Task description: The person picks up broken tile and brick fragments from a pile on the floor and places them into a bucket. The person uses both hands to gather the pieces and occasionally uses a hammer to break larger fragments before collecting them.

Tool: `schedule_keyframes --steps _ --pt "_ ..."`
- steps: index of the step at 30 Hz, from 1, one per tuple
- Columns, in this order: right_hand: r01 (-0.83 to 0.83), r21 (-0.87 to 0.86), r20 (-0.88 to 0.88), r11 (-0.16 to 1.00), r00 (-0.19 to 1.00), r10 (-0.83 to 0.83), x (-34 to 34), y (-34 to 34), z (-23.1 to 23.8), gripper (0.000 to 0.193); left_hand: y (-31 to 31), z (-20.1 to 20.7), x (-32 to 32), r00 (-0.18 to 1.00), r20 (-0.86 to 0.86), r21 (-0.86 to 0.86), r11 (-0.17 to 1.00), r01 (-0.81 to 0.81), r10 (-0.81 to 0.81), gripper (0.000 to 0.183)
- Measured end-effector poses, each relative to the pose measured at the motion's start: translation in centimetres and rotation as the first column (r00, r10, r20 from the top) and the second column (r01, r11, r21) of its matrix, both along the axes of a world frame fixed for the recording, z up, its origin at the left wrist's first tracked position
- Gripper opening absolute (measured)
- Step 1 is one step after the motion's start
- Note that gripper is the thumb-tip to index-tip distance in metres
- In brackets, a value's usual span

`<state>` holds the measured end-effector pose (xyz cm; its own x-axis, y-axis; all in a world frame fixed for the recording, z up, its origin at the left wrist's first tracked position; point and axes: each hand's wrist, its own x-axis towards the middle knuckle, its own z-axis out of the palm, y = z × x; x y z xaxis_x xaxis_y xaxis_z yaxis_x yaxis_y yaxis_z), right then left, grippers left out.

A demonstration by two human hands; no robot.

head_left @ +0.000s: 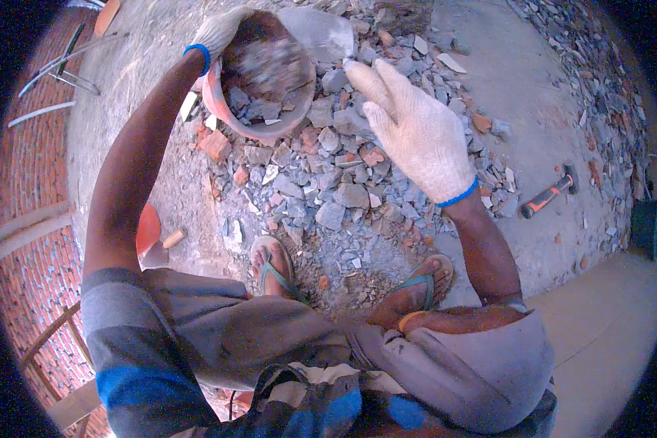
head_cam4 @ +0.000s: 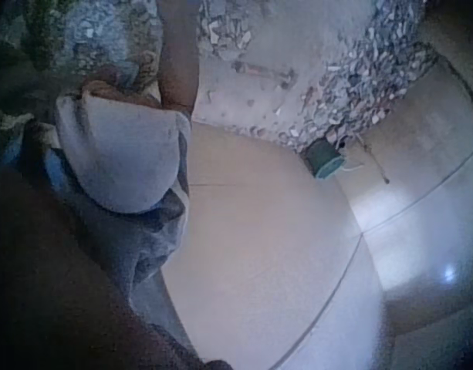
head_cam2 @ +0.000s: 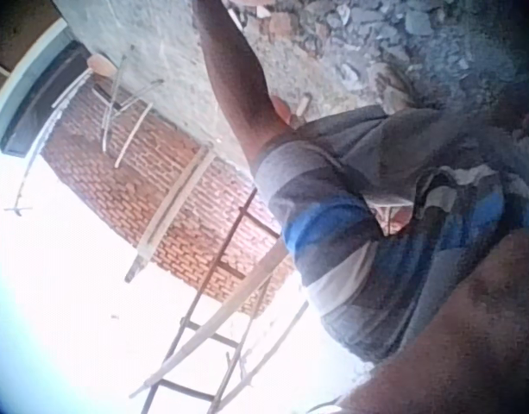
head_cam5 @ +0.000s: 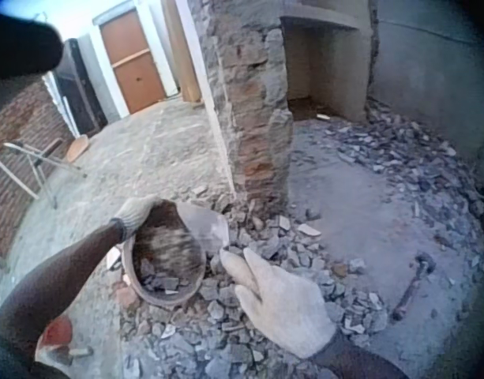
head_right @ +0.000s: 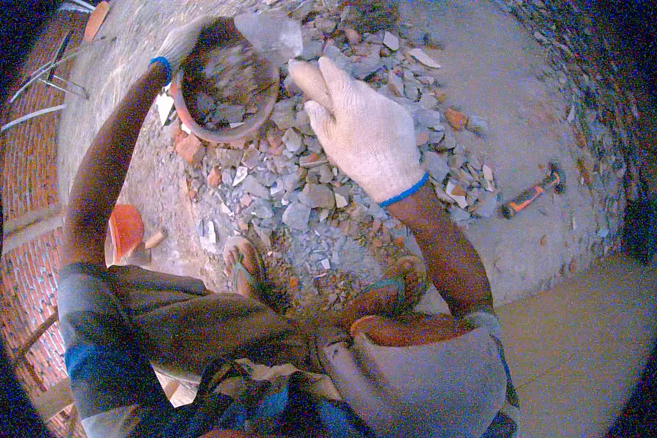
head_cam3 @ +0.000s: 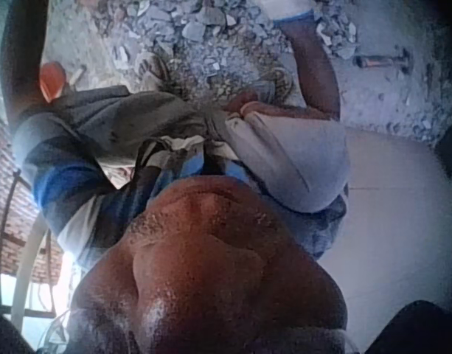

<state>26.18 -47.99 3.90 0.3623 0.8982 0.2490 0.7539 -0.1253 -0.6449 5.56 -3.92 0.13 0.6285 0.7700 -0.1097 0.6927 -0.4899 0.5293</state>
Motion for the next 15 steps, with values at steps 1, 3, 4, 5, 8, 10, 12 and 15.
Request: schedule_keyframes --steps 1,3,4,5,8,10,12,15 --pt "0.018 -0.028 0.0 0.999 1.0 -0.018 0.3 0.1 -0.1 0.053 1.2 -0.5 -0.8 0.998 -0.03 0.098 0.994 0.055 -0.053 0.042" --pt "0.065 -0.089 -0.006 0.994 0.998 -0.066 1.5 -0.3 -0.8 0.057 2.9 -1.6 -2.0 0.985 -0.095 0.283 0.944 0.169 -0.147 0.042" --pt "0.101 -0.124 -0.012 0.987 0.995 -0.103 2.3 -1.0 -1.5 0.058 3.2 -2.3 -2.0 0.972 -0.131 0.366 0.901 0.231 -0.196 0.042" --pt "0.144 -0.154 -0.001 0.977 0.989 -0.146 3.5 -2.2 -2.4 0.059 3.2 -3.0 -1.3 0.954 -0.165 0.443 0.846 0.297 -0.249 0.042" --pt "0.302 -0.178 -0.014 0.937 0.951 -0.309 7.5 -6.5 -5.7 0.06 1.6 -3.5 0.0 0.937 0.326 -0.19 0.98 -0.065 0.125 0.045" --pt "0.399 -0.217 0.026 0.891 0.915 -0.403 11.0 -9.2 -7.8 0.059 0.3 -2.4 0.0 0.984 0.11 0.192 0.975 0.115 -0.138 0.045" --pt "0.477 -0.267 0.101 0.837 0.878 -0.468 15.1 -11.1 -9.5 0.058 -0.4 -1.2 -0.2 0.976 -0.068 0.358 0.908 0.216 -0.205 0.044" --pt "0.584 -0.327 0.192 0.743 0.811 -0.553 20.9 -11.5 -11.7 0.057 -0.5 -0.3 -0.3 0.99 -0.096 0.299 0.946 0.124 -0.099 0.043"
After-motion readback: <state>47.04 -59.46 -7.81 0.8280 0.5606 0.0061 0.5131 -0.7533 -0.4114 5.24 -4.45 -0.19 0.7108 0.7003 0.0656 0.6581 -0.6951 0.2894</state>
